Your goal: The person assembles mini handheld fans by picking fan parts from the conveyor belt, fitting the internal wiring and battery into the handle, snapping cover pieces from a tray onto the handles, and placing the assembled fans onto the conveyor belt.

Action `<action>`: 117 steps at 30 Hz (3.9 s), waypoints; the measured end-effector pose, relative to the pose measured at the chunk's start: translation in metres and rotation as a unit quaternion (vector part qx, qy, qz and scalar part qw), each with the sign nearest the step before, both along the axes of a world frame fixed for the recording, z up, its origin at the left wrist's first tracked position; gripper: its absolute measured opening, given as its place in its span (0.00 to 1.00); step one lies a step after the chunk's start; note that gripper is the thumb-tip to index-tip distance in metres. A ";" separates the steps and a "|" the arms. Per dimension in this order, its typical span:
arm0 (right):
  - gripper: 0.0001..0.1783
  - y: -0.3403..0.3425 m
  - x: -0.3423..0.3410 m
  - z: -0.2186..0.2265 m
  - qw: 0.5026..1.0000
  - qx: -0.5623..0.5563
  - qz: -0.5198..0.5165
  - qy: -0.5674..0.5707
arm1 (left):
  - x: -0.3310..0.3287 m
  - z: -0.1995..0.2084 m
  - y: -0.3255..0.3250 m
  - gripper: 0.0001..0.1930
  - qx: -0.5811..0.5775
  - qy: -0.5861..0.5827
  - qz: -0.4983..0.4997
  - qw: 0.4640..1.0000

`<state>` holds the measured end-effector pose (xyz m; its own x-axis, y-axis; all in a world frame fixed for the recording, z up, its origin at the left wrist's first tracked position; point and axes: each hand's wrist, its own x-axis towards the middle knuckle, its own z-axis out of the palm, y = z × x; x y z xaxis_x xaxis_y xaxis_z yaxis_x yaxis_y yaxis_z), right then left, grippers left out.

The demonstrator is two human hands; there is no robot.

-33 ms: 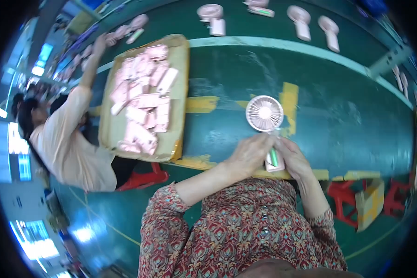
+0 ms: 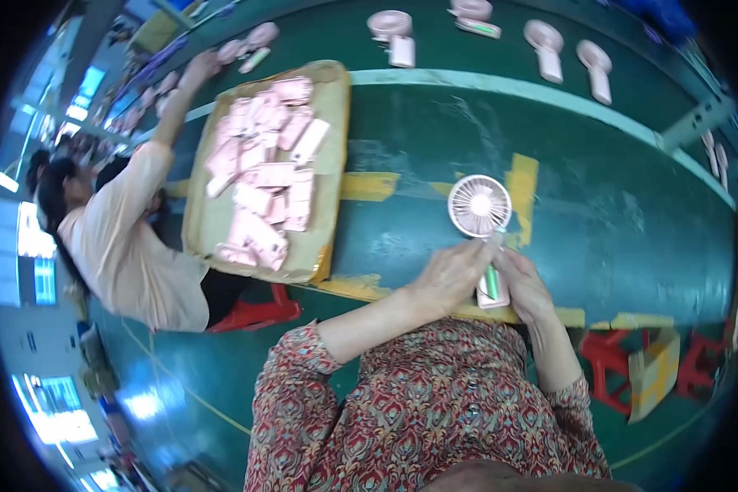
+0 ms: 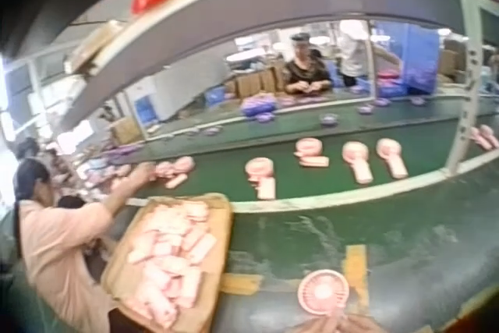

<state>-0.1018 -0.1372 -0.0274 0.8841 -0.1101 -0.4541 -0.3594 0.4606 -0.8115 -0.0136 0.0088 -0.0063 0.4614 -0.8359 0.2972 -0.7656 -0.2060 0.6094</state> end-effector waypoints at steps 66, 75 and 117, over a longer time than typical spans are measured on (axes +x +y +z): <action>0.18 0.008 0.006 -0.013 0.987 0.098 -0.111 -0.058 | 0.018 0.037 0.029 0.21 0.201 0.181 0.229 0.935; 0.21 0.007 0.001 -0.007 0.988 0.099 -0.083 -0.088 | -0.026 0.030 0.009 0.29 0.138 0.142 0.189 0.962; 0.30 0.011 -0.001 0.015 0.991 -0.088 0.058 -0.086 | -0.029 0.016 0.009 0.30 0.100 0.095 0.149 0.979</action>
<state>-0.1033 -0.1259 -0.0126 0.9581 -0.0675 -0.2782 -0.2509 0.2698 -0.9296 -0.0428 0.0179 0.0095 0.7253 -0.6880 0.0261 -0.5298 -0.5334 0.6594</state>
